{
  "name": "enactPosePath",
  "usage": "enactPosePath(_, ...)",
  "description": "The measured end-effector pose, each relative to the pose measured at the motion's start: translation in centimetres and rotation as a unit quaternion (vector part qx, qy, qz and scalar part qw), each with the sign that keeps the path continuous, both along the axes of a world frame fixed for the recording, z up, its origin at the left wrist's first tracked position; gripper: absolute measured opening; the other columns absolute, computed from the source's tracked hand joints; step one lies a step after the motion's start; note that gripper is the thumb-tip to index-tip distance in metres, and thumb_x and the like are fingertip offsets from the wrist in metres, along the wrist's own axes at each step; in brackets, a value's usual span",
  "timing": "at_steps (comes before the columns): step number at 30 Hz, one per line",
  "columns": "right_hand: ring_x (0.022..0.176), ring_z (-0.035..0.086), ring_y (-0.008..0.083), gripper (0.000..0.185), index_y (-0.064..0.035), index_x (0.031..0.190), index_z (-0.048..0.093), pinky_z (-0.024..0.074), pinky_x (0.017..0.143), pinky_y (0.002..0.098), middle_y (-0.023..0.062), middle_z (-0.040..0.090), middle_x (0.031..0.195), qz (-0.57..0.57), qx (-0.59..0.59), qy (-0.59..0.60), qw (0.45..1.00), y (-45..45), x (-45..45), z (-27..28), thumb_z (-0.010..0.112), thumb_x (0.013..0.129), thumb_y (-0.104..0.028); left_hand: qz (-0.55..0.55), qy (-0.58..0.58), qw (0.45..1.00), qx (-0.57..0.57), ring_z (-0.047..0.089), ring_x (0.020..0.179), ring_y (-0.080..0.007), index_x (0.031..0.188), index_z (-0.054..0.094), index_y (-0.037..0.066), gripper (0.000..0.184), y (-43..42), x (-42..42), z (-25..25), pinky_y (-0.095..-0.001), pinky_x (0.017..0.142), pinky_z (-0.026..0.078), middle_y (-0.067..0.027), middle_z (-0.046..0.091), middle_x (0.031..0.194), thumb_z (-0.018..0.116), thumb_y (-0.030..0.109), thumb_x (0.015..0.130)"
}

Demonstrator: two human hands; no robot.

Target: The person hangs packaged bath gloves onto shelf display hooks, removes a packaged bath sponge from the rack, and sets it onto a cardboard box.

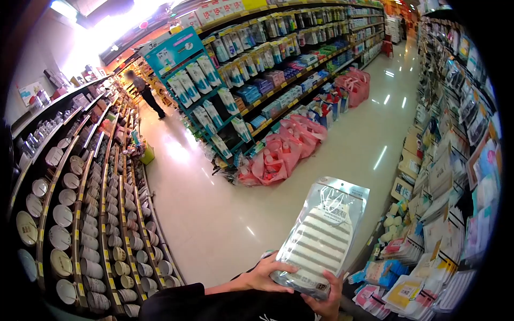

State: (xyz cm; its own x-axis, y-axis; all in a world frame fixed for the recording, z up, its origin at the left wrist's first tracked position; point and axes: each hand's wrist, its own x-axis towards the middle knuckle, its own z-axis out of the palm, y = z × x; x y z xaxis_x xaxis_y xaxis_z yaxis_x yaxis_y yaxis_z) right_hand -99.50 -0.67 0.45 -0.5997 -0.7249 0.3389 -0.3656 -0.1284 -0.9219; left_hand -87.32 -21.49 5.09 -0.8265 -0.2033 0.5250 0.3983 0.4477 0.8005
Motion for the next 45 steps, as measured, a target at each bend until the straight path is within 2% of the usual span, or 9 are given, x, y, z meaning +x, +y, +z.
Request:
enactPosePath(7,0.117,0.049,0.0348,0.077,-0.007,0.129,0.046,0.044,0.096,0.0439,0.0215,0.042,0.129,-0.076,-0.033,-0.108,0.991,1.3,0.1,-1.3,0.085,0.065,-0.023,-0.072,-0.022,0.997,0.006,0.058,0.111,-0.0346,0.116,0.061,0.006,0.058,-0.2,-3.8,-0.7,-0.0417,0.091,0.047,-0.0211,0.057,0.122,0.088,0.024,0.068)
enactPosePath(18,0.124,0.045,0.0348,0.077,-0.0035,0.128,0.05,0.0388,0.102,0.0429,0.0213,0.041,0.133,-0.284,0.018,-0.029,0.958,0.5,0.5,2.8,0.088,0.066,-0.029,-0.272,-0.079,0.959,0.025,0.061,0.107,-0.0316,0.111,0.066,0.005,0.055,-2.4,-12.8,-3.0,-0.0392,0.089,0.05,-0.0181,0.06,0.117,0.089,0.019,0.063)
enactPosePath(22,0.122,0.046,0.0337,0.062,-0.0022,0.127,0.052,0.0397,0.101,0.0412,0.021,0.044,0.129,-0.35,-0.057,-0.173,0.919,-2.1,0.2,2.3,0.08,0.074,-0.021,-0.318,-0.094,0.943,-0.004,0.06,0.108,-0.0321,0.114,0.064,0.005,0.056,-3.9,-16.2,-2.0,-0.0388,0.09,0.049,-0.018,0.06,0.118,0.088,0.02,0.065)
enactPosePath(26,0.118,0.048,0.0329,0.057,-0.0013,0.126,0.053,0.0398,0.1,0.0395,0.0207,0.046,0.126,-0.396,-0.052,-0.116,0.909,-4.7,-1.6,3.4,0.076,0.076,-0.018,-0.348,-0.138,0.927,-0.022,0.058,0.11,-0.0337,0.12,0.06,0.003,0.064,-6.4,-18.4,-1.8,-0.0396,0.092,0.048,-0.0188,0.058,0.121,0.088,0.021,0.066)
enactPosePath(29,0.118,0.049,0.032,0.059,-0.0023,0.128,0.053,0.0393,0.1,0.0376,0.0192,0.047,0.125,-0.433,0.017,-0.054,0.9,-6.4,-2.3,4.6,0.076,0.077,-0.019,-0.338,-0.14,0.929,-0.051,0.055,0.115,-0.0335,0.135,0.044,0.0,0.083,-8.5,-19.4,-2.6,-0.0399,0.098,0.043,-0.0205,0.055,0.125,0.087,0.019,0.067)
enactPosePath(32,0.119,0.048,0.0314,0.058,-0.0037,0.13,0.052,0.0388,0.101,0.0371,0.0182,0.047,0.126,-0.449,-0.036,-0.027,0.892,-8.3,-3.2,3.7,0.076,0.078,-0.017,-0.326,-0.171,0.926,0.089,0.051,0.12,-0.0325,0.145,0.023,-0.004,0.097,-10.2,-20.1,-6.3,-0.04,0.103,0.038,-0.0211,0.051,0.128,0.084,0.016,0.071)
enactPosePath(33,0.12,0.048,0.0306,0.057,-0.0045,0.132,0.052,0.0385,0.101,0.037,0.0176,0.046,0.127,-0.457,-0.052,-0.026,0.888,-8.9,-3.4,3.6,0.074,0.08,-0.014,-0.35,-0.215,0.906,0.103,0.048,0.121,-0.0281,0.151,0.004,0.002,0.107,-10.9,-20.6,-5.9,-0.0401,0.103,0.037,-0.0166,0.046,0.133,0.079,0.016,0.076)
enactPosePath(41,0.123,0.049,0.0293,0.054,-0.0037,0.131,0.053,0.0391,0.101,0.0351,0.0177,0.048,0.132,-0.564,-0.058,0.002,0.823,-13.3,-4.4,1.7,0.073,0.082,-0.013,-0.403,-0.22,0.882,0.104,0.058,0.11,-0.0261,0.139,0.035,-0.006,0.072,-13.9,-23.9,-6.9,-0.0381,0.096,0.043,-0.0186,0.06,0.117,0.072,0.01,0.079)
enactPosePath(45,0.123,0.05,0.0278,0.046,-0.0021,0.129,0.054,0.0403,0.1,0.0342,0.0179,0.051,0.13,-0.618,-0.052,-0.018,0.785,-14.5,-3.7,1.4,0.068,0.086,-0.012,-0.48,-0.25,0.841,0.031,0.056,0.114,-0.0252,0.138,0.038,-0.006,0.068,-14.6,-25.9,-8.1,-0.0371,0.098,0.042,-0.0178,0.059,0.121,0.071,0.01,0.081)
